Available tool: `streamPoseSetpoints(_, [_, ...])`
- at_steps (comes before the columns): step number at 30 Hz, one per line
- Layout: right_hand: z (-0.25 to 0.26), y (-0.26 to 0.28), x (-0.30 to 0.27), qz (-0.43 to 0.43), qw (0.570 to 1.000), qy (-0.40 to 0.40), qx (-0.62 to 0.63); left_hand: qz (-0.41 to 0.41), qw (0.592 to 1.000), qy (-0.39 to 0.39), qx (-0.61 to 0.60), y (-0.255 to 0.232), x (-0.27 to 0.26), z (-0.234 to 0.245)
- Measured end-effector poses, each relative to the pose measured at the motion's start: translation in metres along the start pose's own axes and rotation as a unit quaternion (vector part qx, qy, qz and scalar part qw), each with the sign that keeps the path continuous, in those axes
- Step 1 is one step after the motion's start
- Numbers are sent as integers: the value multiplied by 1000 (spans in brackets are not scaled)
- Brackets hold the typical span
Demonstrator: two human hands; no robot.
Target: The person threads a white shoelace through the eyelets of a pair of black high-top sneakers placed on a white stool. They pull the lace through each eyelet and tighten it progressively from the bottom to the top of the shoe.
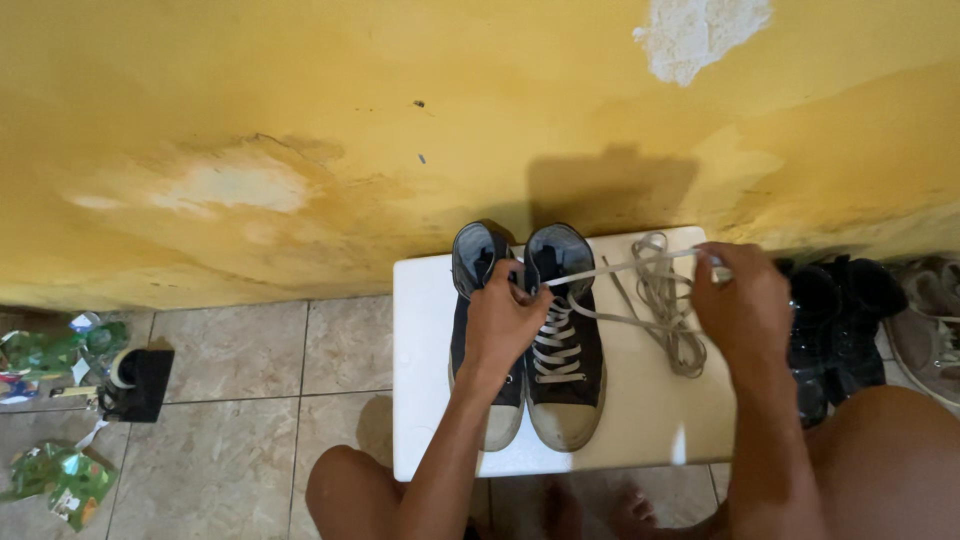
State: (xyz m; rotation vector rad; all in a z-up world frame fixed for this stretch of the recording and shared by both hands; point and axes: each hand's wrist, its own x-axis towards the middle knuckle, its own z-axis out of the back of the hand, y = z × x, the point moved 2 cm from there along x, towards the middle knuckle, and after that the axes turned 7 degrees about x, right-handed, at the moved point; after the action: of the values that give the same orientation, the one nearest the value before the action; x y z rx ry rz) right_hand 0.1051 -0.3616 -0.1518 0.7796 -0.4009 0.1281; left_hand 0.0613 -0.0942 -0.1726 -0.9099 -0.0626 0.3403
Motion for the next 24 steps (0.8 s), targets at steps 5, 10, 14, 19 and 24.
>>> streamPoseSetpoints(5, [23,-10,-5,-52,998,-17,-17,10,999,17,43,-6,-4,2])
streamPoseSetpoints(10, [20,15,-6,-73,981,103,146,-162,984,-67,22,-35,-21,10])
streamPoseSetpoints(14, [16,42,-19,-128,952,199,194,-352,932,-48,-76,-66,-31,11])
streamPoseSetpoints(19, [18,60,-18,-53,945,244,210,-329,932,138,-62,-81,-32,11])
streamPoseSetpoints(24, [23,38,-18,-219,894,351,170,-249,949,188,-45,-53,-38,34])
